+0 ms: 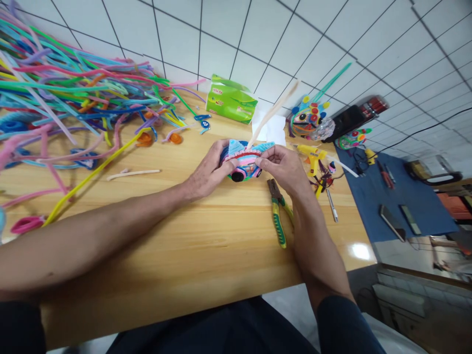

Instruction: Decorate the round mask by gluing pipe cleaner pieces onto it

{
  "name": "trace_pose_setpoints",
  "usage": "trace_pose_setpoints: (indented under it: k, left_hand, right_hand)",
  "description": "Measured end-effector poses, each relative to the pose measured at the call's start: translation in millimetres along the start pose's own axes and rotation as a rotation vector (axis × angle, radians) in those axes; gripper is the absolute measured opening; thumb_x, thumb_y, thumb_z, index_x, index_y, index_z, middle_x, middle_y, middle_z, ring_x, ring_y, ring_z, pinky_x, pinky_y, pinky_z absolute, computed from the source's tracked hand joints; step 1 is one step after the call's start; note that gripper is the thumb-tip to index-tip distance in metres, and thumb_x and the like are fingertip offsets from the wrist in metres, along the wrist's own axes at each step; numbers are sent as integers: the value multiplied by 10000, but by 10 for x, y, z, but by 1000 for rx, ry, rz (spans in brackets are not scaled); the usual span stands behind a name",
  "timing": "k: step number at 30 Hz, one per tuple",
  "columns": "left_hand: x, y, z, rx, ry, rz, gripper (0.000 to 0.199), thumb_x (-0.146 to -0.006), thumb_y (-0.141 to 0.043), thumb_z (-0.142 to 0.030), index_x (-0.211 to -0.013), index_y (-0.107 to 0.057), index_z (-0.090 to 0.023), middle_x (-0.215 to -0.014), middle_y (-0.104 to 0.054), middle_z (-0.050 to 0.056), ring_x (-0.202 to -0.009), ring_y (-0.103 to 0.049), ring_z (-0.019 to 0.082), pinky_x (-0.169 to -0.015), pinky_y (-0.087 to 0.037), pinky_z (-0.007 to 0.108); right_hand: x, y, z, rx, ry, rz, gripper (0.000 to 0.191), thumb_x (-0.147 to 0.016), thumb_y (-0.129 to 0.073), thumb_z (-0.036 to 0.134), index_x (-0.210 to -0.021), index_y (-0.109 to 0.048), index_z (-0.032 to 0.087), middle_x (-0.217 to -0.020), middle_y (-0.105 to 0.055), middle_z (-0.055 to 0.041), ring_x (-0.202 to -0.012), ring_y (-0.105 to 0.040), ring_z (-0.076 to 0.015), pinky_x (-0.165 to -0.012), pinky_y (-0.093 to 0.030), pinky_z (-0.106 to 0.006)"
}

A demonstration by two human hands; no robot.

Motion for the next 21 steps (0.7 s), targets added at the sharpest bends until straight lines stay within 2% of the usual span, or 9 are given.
trace_pose_setpoints:
  k: [3,7,17,21]
  left_hand:
    - [-3,2,3,26,4,14,433,-1052,-502,-577,-1348,-508,-260,-1343,-643,103,-1285,-594,299,-1144,-520,517]
    - [-10,-6,18,42,-8,3,511,-1013,-602,-569,-1395,-481,-251,-1375,-634,110,-1274,-603,294,-1132,-525,499]
    - [-26,-34,64,157,13,0,506,-962,-697,-503,-1337,-507,-221,-1269,-647,102,-1155,-625,263,-1027,-541,436]
    - [-34,-23,73,181,23,-18,485,-948,-709,-500,-1301,-529,-220,-1238,-653,92,-1101,-635,254,-984,-553,421]
  right_hand:
    - [-1,-10,1,16,2,6,181,-824,-783,352,-786,-665,219,-731,-707,-2,-662,-617,-155,-671,-508,-325]
    - [1,-18,3,3,2,13,215,-835,-789,385,-792,-657,221,-740,-708,-1,-689,-639,-156,-678,-517,-318]
    - [-1,-15,-41,-38,-12,8,257,-804,-820,423,-799,-668,216,-746,-719,-1,-688,-641,-160,-681,-508,-323]
    - [-18,-14,-47,-109,0,80,252,-812,-809,430,-830,-664,224,-776,-723,1,-720,-649,-160,-714,-528,-329]
Point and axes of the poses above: each hand's wrist, its own x-axis away from the middle knuckle, its own y-axis out of the back of the hand, z = x × y, the point moved 7 cm from there along -x, towards the middle knuckle
